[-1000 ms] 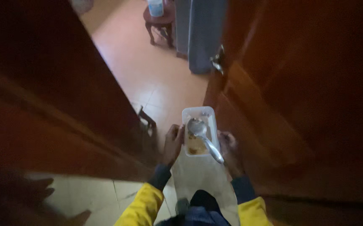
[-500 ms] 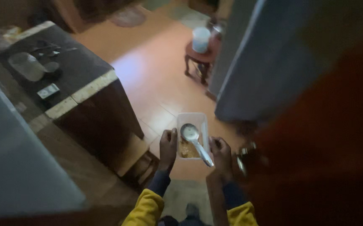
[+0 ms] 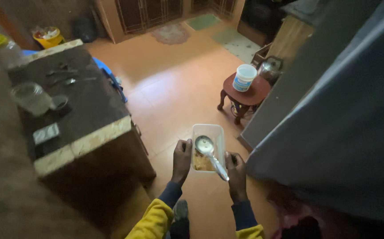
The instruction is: The person scoops rice and a brown stew from a plastic container onto a plate using a spoon. They then walk to the kitchen, rinse the container lid under running water, and place it on a dish rack. The person returns to the dining table and stands near the plate.
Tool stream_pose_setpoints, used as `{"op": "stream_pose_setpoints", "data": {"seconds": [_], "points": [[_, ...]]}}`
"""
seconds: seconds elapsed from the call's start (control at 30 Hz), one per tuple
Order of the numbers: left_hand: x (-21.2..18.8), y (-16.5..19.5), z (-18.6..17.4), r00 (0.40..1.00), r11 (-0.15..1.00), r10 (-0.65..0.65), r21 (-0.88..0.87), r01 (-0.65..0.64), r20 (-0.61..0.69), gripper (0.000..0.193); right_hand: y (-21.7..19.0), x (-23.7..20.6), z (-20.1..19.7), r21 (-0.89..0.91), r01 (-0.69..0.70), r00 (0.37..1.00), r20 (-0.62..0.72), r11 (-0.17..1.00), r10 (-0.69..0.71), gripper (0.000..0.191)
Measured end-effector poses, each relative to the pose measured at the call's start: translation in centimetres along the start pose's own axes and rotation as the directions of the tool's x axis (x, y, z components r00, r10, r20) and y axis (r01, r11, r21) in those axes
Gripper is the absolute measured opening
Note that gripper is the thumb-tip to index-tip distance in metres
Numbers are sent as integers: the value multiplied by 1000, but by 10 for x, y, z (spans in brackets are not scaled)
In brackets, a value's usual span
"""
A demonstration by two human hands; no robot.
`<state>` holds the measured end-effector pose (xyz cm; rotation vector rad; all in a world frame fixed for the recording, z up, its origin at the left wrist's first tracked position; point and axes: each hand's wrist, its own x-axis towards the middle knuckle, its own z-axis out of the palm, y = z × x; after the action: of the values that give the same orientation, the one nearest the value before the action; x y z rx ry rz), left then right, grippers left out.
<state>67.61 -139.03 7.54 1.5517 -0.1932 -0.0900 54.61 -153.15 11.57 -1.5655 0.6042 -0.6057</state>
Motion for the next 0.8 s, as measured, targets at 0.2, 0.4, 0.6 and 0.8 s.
{"op": "stream_pose_setpoints", "data": {"seconds": [0.2, 0.4, 0.6, 0.8], "points": [[150, 6, 22, 998, 996, 61, 69, -59, -20, 36, -3, 144, 60, -25, -13, 999, 31, 1000, 13, 29], [288, -3, 32, 997, 996, 10, 86, -3, -81, 35, 7, 284, 130, 148, -54, 991, 129, 987, 35, 24], [445, -23, 49, 991, 995, 31, 97, -18, -130, 37, 22, 447, 206, 141, 10, 980, 196, 990, -38, 24], [609, -8, 68, 977, 989, -47, 125, 74, -209, 34, 3, 612, 285, 192, -62, 955, 296, 979, 2, 21]]}}
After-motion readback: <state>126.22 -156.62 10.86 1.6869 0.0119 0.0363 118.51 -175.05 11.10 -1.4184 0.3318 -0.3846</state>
